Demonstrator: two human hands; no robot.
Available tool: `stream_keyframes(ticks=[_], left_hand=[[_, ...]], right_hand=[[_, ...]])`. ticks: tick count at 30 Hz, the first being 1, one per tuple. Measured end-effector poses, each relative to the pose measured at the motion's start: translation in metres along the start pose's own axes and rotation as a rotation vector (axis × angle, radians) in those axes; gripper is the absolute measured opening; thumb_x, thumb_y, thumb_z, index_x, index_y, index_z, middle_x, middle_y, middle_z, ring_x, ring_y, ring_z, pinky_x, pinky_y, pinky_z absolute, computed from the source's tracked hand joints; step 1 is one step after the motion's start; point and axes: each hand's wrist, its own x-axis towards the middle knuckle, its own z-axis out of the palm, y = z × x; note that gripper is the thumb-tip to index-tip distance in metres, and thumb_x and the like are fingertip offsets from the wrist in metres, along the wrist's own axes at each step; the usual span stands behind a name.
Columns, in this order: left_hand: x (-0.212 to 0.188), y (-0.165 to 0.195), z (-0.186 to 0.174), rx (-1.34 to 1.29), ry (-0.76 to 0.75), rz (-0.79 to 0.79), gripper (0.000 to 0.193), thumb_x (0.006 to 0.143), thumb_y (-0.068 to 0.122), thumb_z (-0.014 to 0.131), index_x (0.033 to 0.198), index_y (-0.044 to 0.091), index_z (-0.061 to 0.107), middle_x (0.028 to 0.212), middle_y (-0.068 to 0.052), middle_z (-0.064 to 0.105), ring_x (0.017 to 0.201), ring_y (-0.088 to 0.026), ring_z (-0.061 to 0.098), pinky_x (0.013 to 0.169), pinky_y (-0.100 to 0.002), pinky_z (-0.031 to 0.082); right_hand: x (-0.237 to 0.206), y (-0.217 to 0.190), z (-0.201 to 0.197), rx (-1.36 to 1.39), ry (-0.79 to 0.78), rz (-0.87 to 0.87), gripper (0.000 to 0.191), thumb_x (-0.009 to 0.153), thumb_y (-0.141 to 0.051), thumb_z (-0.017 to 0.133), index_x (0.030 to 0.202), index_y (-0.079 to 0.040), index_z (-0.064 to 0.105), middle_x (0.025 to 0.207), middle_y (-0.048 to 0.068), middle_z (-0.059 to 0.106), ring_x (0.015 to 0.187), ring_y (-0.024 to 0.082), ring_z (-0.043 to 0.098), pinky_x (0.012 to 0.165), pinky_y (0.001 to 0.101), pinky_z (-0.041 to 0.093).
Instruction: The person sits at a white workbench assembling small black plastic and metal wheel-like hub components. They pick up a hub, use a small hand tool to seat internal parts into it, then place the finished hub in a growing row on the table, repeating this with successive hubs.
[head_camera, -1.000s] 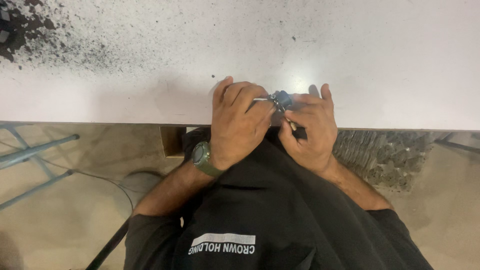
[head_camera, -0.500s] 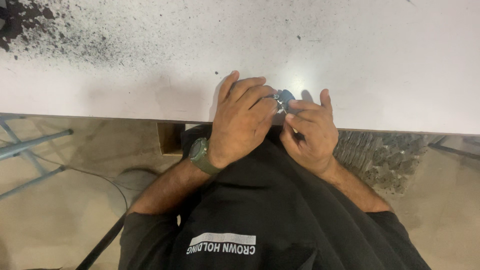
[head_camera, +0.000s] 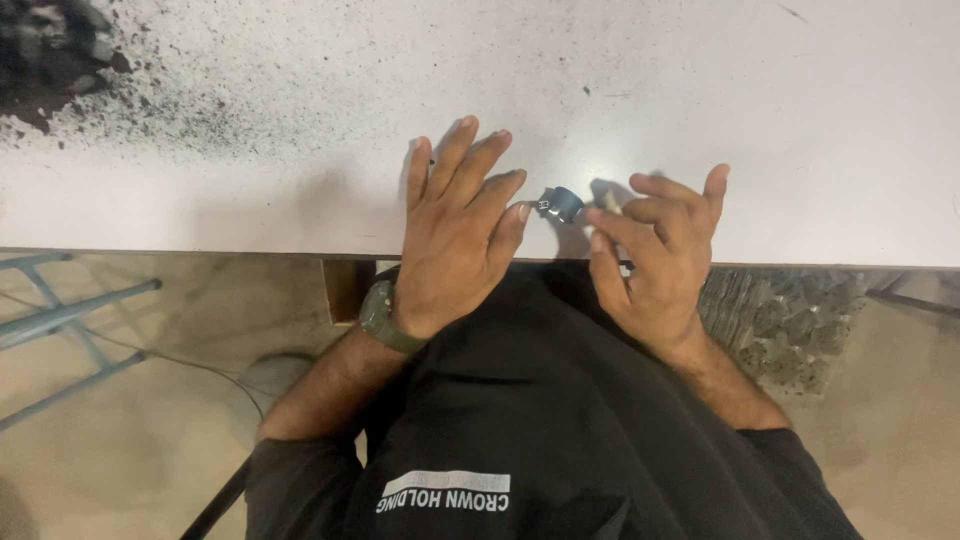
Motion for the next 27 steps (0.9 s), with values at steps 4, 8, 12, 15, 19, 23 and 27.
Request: stream_keyframes(ticks=[4, 8, 12, 15, 19, 23, 27], left_hand=[[0.009, 0.004, 0.003, -0.103, -0.020, 0.013, 0.019, 0.103, 0.026, 0.069, 0.110, 0.010, 0.076, 0.148, -0.010, 0.058, 0.152, -0.031, 0.035, 0.129, -0.057, 0.014], [0.013, 0.006, 0.007, -0.125, 0.035, 0.046, 0.009, 0.097, 0.022, 0.077, 0.100, 0.014, 0.075, 0.145, -0.006, 0.061, 0.151, -0.029, 0.040, 0.129, -0.055, 0.022], [0.007, 0.001, 0.009, -0.113, 0.103, 0.129, 0.014, 0.094, 0.013, 0.082, 0.101, 0.012, 0.070, 0.143, -0.006, 0.059, 0.149, -0.028, 0.041, 0.125, -0.054, 0.033], [0.003, -0.002, 0.012, -0.098, 0.122, 0.175, 0.017, 0.094, 0.010, 0.083, 0.101, 0.011, 0.068, 0.140, -0.007, 0.058, 0.146, -0.029, 0.042, 0.122, -0.051, 0.041], [0.001, 0.001, 0.013, -0.012, 0.115, 0.248, 0.019, 0.092, 0.005, 0.082, 0.103, 0.008, 0.067, 0.137, -0.007, 0.058, 0.144, -0.030, 0.047, 0.117, -0.049, 0.048], [0.006, 0.006, 0.008, 0.041, 0.090, 0.391, 0.017, 0.095, 0.002, 0.081, 0.106, 0.005, 0.068, 0.137, -0.009, 0.057, 0.142, -0.031, 0.049, 0.115, -0.050, 0.050], [0.010, 0.008, -0.004, -0.019, 0.020, 0.390, 0.015, 0.095, 0.007, 0.079, 0.106, 0.006, 0.070, 0.135, -0.008, 0.058, 0.134, -0.029, 0.055, 0.107, -0.047, 0.051]], right_hand=[[0.008, 0.002, 0.004, -0.027, -0.118, 0.086, 0.048, 0.080, -0.025, 0.089, 0.120, -0.005, 0.072, 0.112, 0.013, 0.057, 0.129, 0.037, 0.050, 0.122, 0.0715, 0.010], [0.010, 0.004, 0.011, -0.060, -0.108, 0.072, 0.040, 0.082, -0.023, 0.091, 0.117, -0.010, 0.075, 0.111, 0.007, 0.060, 0.128, 0.031, 0.054, 0.126, 0.0705, 0.013], [0.006, 0.009, 0.013, -0.049, -0.084, 0.072, 0.035, 0.082, -0.023, 0.091, 0.111, -0.010, 0.076, 0.108, 0.006, 0.060, 0.126, 0.030, 0.056, 0.125, 0.0704, 0.013], [0.003, 0.011, 0.016, -0.029, -0.064, 0.071, 0.033, 0.082, -0.024, 0.092, 0.108, -0.010, 0.076, 0.106, 0.005, 0.060, 0.124, 0.029, 0.057, 0.125, 0.0706, 0.012], [0.000, 0.013, 0.015, -0.002, -0.068, 0.076, 0.034, 0.083, -0.025, 0.091, 0.109, -0.009, 0.075, 0.106, 0.006, 0.061, 0.124, 0.029, 0.057, 0.126, 0.0709, 0.011], [0.000, 0.014, 0.014, -0.004, -0.105, 0.055, 0.035, 0.086, -0.028, 0.090, 0.111, -0.009, 0.075, 0.110, 0.006, 0.060, 0.125, 0.028, 0.057, 0.127, 0.0715, 0.009], [0.000, 0.018, 0.012, -0.008, -0.161, -0.021, 0.038, 0.086, -0.029, 0.090, 0.115, -0.009, 0.076, 0.113, 0.006, 0.060, 0.126, 0.029, 0.056, 0.125, 0.0728, 0.007]])
